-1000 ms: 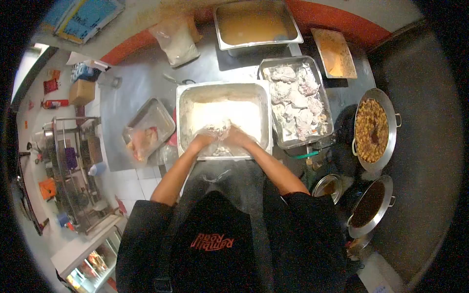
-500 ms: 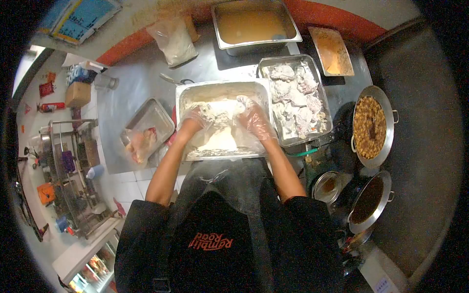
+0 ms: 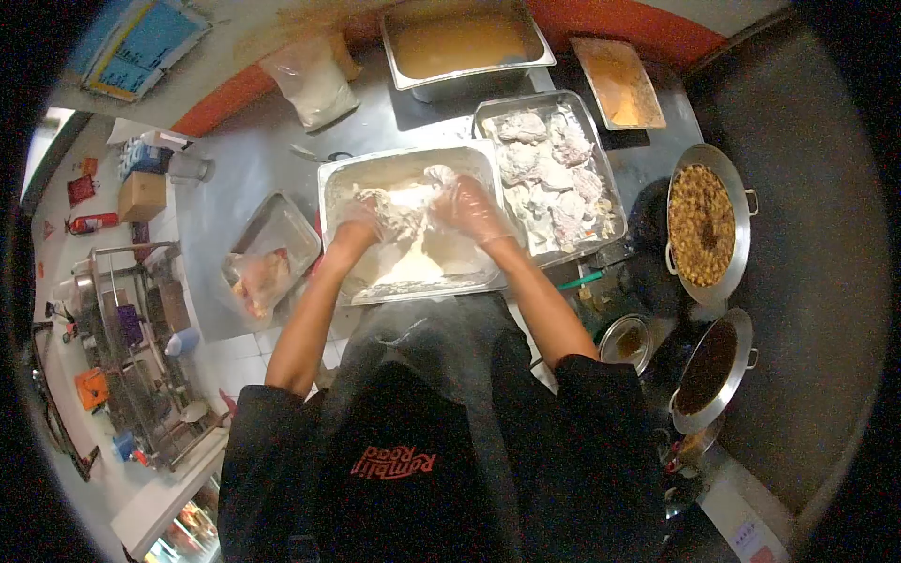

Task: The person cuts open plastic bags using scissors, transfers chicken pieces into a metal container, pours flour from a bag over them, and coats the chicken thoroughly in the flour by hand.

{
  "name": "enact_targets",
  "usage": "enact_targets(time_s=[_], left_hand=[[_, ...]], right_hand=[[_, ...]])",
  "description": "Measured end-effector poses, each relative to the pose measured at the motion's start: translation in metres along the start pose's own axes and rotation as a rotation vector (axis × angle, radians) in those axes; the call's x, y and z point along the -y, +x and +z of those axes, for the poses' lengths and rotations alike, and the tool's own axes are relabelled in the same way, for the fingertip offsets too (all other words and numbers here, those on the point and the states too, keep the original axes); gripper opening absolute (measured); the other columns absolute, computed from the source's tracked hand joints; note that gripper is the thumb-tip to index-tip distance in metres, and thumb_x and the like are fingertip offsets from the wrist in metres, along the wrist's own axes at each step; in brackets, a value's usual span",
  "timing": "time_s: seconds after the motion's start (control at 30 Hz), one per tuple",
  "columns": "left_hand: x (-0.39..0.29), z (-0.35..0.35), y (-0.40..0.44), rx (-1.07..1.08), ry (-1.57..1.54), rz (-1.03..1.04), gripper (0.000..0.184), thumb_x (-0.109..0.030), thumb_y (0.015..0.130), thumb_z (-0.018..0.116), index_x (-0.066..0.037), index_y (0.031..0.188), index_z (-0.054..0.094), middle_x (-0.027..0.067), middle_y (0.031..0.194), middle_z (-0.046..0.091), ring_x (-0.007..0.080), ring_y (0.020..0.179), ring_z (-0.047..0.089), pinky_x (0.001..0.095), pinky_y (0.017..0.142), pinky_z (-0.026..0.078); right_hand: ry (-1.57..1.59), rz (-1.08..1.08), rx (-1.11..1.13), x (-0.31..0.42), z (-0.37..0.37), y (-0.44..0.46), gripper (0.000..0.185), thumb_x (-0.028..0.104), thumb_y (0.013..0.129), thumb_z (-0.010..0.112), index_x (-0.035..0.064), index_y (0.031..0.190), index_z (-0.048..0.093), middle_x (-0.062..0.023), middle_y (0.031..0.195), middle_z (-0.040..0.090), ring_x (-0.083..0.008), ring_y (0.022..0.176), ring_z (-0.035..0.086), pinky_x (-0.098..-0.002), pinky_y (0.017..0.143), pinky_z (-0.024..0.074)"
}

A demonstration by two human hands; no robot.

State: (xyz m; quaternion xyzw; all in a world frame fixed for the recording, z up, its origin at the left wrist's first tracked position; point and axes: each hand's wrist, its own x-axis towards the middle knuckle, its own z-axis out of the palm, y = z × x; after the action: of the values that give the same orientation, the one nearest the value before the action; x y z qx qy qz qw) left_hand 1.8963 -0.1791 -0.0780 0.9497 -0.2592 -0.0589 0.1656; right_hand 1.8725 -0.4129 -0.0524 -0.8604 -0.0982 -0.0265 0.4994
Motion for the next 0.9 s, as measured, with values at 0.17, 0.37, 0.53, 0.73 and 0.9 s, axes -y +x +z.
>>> enact_targets(time_s=[0.17, 0.37, 0.53, 0.73, 0.9], left_hand=[[-0.015, -0.003, 0.007, 0.147, 0.271, -0.031, 0.023, -0.017, 0.079, 0.050, -0.003, 0.092, 0.064, 0.0200, 0.091, 0.065, 0.0348, 0.088, 0.061, 0.0472, 0.079, 0.046], [-0.085, -0.024, 0.036, -0.291, -0.106, 0.163, 0.023, -0.011, 0.071, 0.056, 0.001, 0.089, 0.062, 0.0232, 0.087, 0.063, 0.0371, 0.088, 0.059, 0.0502, 0.081, 0.045], [-0.180, -0.102, 0.078, 0.126, -0.067, 0.151, 0.035, -0.013, 0.063, 0.060, 0.002, 0.095, 0.063, 0.0194, 0.079, 0.064, 0.0306, 0.080, 0.064, 0.0453, 0.079, 0.047], [-0.131, -0.056, 0.047, -0.102, -0.170, -0.014, 0.028, -0.020, 0.075, 0.057, -0.001, 0.095, 0.061, 0.0182, 0.088, 0.065, 0.0323, 0.082, 0.063, 0.0440, 0.071, 0.049], [-0.043, -0.095, -0.094, -0.594, -0.027, -0.073, 0.016, -0.026, 0.079, 0.060, -0.013, 0.084, 0.066, 0.0076, 0.090, 0.064, 0.0255, 0.088, 0.060, 0.0419, 0.077, 0.045]], right_hand=[[-0.031, 0.112, -0.037, -0.039, 0.012, -0.009, 0.029, 0.019, 0.077, 0.070, 0.0015, 0.098, 0.061, -0.0113, 0.066, 0.061, -0.0220, 0.064, 0.056, -0.0365, 0.067, 0.0471], [-0.128, 0.414, 0.061, 0.082, -0.118, -0.003, 0.056, 0.028, 0.077, 0.073, 0.0032, 0.123, 0.055, -0.0117, 0.101, 0.065, -0.0144, 0.090, 0.060, -0.0310, 0.083, 0.0485], [-0.438, 0.169, 0.094, 0.046, -0.182, 0.000, 0.049, 0.021, 0.089, 0.060, -0.0037, 0.129, 0.046, -0.0156, 0.122, 0.056, -0.0229, 0.110, 0.054, -0.0328, 0.098, 0.0399], [-0.255, 0.103, 0.039, 0.050, -0.158, 0.001, 0.040, 0.016, 0.090, 0.058, -0.0020, 0.124, 0.052, -0.0170, 0.120, 0.058, -0.0242, 0.113, 0.054, -0.0339, 0.099, 0.0383], [-0.300, -0.056, 0.268, 0.130, -0.040, 0.015, 0.029, 0.015, 0.089, 0.059, 0.0031, 0.116, 0.060, -0.0152, 0.109, 0.064, -0.0222, 0.100, 0.061, -0.0325, 0.087, 0.0476]])
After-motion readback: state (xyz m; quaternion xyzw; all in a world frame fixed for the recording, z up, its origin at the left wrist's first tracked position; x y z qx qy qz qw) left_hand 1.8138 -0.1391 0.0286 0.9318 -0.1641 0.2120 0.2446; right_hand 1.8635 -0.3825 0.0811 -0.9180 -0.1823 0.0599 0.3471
